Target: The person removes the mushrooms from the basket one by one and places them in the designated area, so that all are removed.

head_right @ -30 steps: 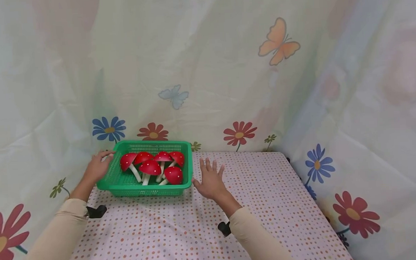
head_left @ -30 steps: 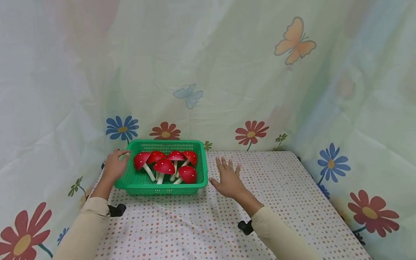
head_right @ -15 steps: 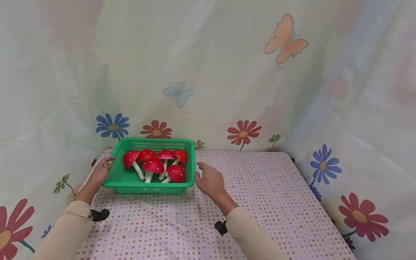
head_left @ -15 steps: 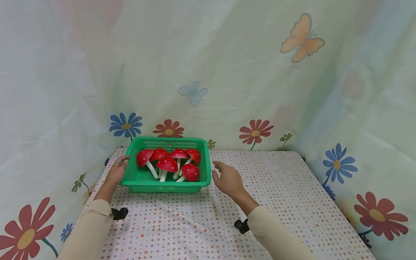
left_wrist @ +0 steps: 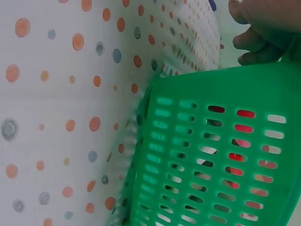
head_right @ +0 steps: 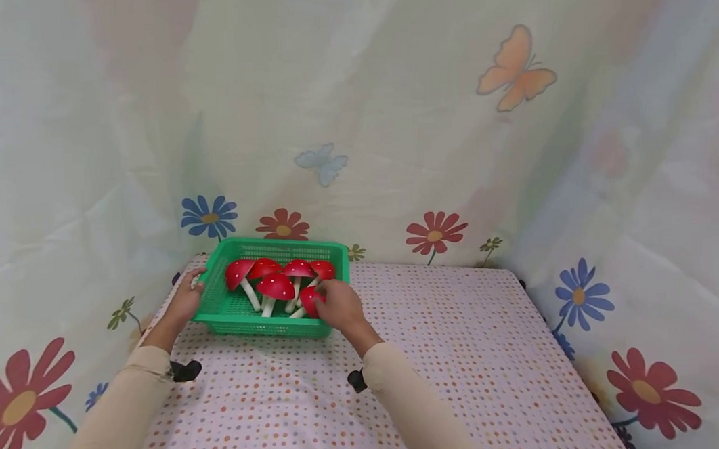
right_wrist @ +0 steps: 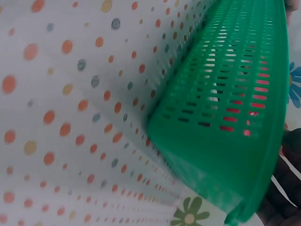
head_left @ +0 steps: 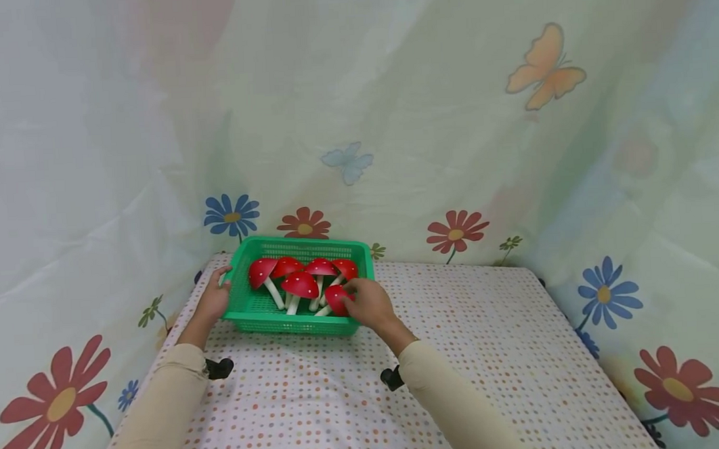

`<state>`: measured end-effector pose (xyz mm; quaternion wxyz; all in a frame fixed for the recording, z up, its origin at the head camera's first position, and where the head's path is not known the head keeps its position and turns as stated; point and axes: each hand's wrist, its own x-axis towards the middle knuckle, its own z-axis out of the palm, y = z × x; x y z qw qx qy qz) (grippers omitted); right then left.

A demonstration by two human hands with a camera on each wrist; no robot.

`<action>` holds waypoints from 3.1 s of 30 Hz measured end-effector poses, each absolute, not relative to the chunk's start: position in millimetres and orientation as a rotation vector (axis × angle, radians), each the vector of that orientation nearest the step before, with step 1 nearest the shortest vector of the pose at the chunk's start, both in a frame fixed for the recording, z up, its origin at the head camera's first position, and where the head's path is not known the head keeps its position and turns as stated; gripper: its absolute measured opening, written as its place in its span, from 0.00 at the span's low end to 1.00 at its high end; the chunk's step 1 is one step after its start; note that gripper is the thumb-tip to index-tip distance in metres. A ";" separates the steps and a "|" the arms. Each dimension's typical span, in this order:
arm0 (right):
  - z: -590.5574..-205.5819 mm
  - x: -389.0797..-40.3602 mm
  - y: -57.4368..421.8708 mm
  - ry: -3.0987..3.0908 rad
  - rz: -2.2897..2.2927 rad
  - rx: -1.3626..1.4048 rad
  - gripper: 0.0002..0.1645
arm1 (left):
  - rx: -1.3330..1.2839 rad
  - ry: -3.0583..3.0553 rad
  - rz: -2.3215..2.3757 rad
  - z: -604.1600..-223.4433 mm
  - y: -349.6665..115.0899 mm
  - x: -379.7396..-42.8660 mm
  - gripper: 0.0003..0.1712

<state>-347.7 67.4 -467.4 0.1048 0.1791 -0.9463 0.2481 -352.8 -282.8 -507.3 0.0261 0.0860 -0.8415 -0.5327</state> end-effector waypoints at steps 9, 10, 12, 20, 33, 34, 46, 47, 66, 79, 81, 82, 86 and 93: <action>-482.4 -371.6 30.8 -2.760 0.891 0.647 0.19 | 0.347 -2.659 -1.567 -502.9 -278.2 -354.5 0.29; -483.8 -375.0 26.7 -2.756 0.924 0.653 0.21 | 0.342 -2.663 -1.561 -503.0 -278.2 -354.9 0.29; -486.9 -381.2 19.8 -2.756 0.983 0.658 0.26 | 0.336 -2.655 -1.570 -504.0 -278.5 -356.4 0.29; -497.6 -392.5 9.2 -2.912 0.873 0.512 0.28 | 0.340 -2.657 -1.614 -508.9 -273.8 -359.2 0.29; -500.6 -404.2 3.7 -2.998 0.878 0.406 0.21 | 0.339 -2.636 -1.600 -507.2 -275.6 -357.8 0.28; -500.8 -405.0 3.0 -2.999 0.873 0.407 0.21 | 0.339 -2.638 -1.601 -507.0 -275.8 -357.3 0.28; -499.3 -405.4 -1.1 -2.870 0.958 0.515 0.19 | 0.361 -2.630 -1.585 -506.2 -278.4 -354.1 0.29; -499.4 -405.4 -1.2 -2.861 0.961 0.513 0.19 | 0.357 -2.628 -1.588 -506.6 -278.7 -354.9 0.29; -498.4 -405.3 -1.2 -2.730 0.967 0.398 0.08 | 0.362 -2.629 -1.571 -507.9 -278.2 -356.5 0.29; -498.0 -405.4 1.1 -2.558 1.091 0.393 0.06 | 0.359 -2.624 -1.568 -509.9 -279.2 -358.9 0.29; -497.1 -404.6 1.6 -2.501 1.141 0.387 0.05 | 0.358 -2.627 -1.563 -510.0 -279.7 -358.3 0.29; -496.3 -404.4 2.5 -2.463 1.159 0.393 0.05 | 0.358 -2.629 -1.561 -509.6 -279.7 -358.1 0.29; -494.3 -405.2 7.5 -2.354 1.189 0.393 0.05 | 0.348 -2.645 -1.554 -509.8 -279.5 -357.5 0.29; -480.3 -412.8 26.2 -2.290 1.280 0.306 0.07 | 0.341 -2.676 -1.533 -509.4 -280.8 -356.3 0.29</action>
